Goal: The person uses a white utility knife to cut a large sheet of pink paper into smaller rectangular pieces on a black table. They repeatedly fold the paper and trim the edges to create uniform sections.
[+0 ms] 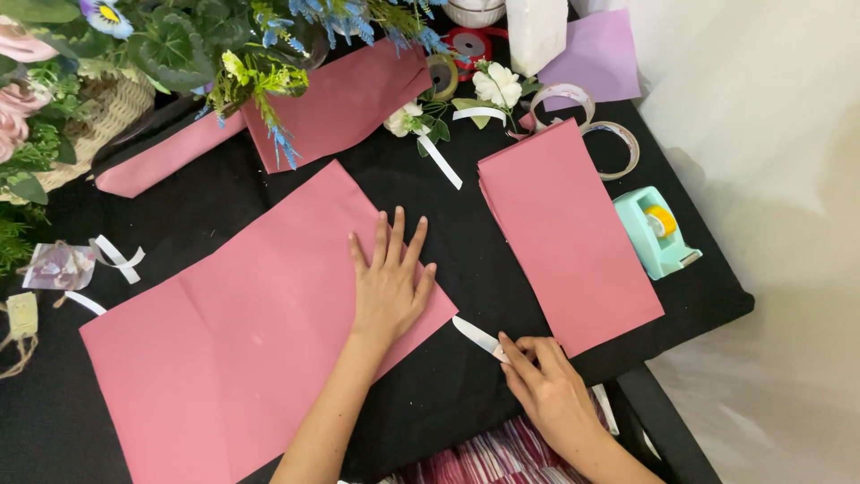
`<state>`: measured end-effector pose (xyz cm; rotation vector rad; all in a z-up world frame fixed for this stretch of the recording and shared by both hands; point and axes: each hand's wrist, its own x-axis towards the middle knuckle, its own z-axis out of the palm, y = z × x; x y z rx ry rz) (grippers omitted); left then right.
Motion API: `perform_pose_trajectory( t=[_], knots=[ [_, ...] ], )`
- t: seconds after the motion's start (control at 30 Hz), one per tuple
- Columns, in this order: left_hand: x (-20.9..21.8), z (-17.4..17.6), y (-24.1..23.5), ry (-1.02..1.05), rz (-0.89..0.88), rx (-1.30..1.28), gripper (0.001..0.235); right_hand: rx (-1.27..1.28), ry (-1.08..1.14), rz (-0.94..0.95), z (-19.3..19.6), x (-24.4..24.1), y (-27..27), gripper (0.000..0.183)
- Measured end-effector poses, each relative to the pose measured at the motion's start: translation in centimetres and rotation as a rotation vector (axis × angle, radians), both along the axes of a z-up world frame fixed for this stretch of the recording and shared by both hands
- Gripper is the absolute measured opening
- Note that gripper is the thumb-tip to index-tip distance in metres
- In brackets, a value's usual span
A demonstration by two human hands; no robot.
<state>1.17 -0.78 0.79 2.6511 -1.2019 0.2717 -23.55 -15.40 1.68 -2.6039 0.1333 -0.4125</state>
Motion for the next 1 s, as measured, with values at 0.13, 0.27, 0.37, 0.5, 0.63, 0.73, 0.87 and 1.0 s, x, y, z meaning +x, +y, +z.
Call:
perform_pose_trajectory(
  t=[0.13, 0.27, 0.37, 0.5, 0.63, 0.73, 0.87, 1.0],
  knots=[
    [-0.1, 0.1, 0.0, 0.01, 0.003, -0.008, 0.064, 0.025, 0.028, 0.001, 0.4, 0.1, -0.1, 0.059],
    [0.0, 0.0, 0.0, -0.003, 0.007, -0.006, 0.064, -0.012, -0.004, -0.005, 0.1, 0.4, 0.0, 0.058],
    [0.0, 0.1, -0.1, 0.01, 0.003, -0.003, 0.064, -0.009, 0.0, -0.013, 0.1, 0.4, -0.1, 0.057],
    [0.0, 0.0, 0.0, 0.009, 0.001, -0.007, 0.064, 0.007, 0.025, -0.018, 0.7, -0.6, -0.2, 0.055],
    [0.0, -0.1, 0.0, 0.016, 0.0, -0.014, 0.063, 0.019, 0.033, -0.04, 1.1, -0.7, -0.1, 0.053],
    [0.1, -0.2, 0.0, 0.011, 0.009, 0.006, 0.064, 0.023, 0.037, -0.021, 0.9, -0.5, -0.2, 0.06],
    [0.1, -0.1, 0.0, 0.023, 0.007, 0.016, 0.064, 0.018, 0.037, -0.022, 0.6, -0.3, -0.3, 0.059],
    [0.1, -0.2, 0.0, 0.017, 0.007, -0.002, 0.064, 0.008, 0.031, -0.024, 0.4, 0.1, -0.2, 0.06]
  ],
)
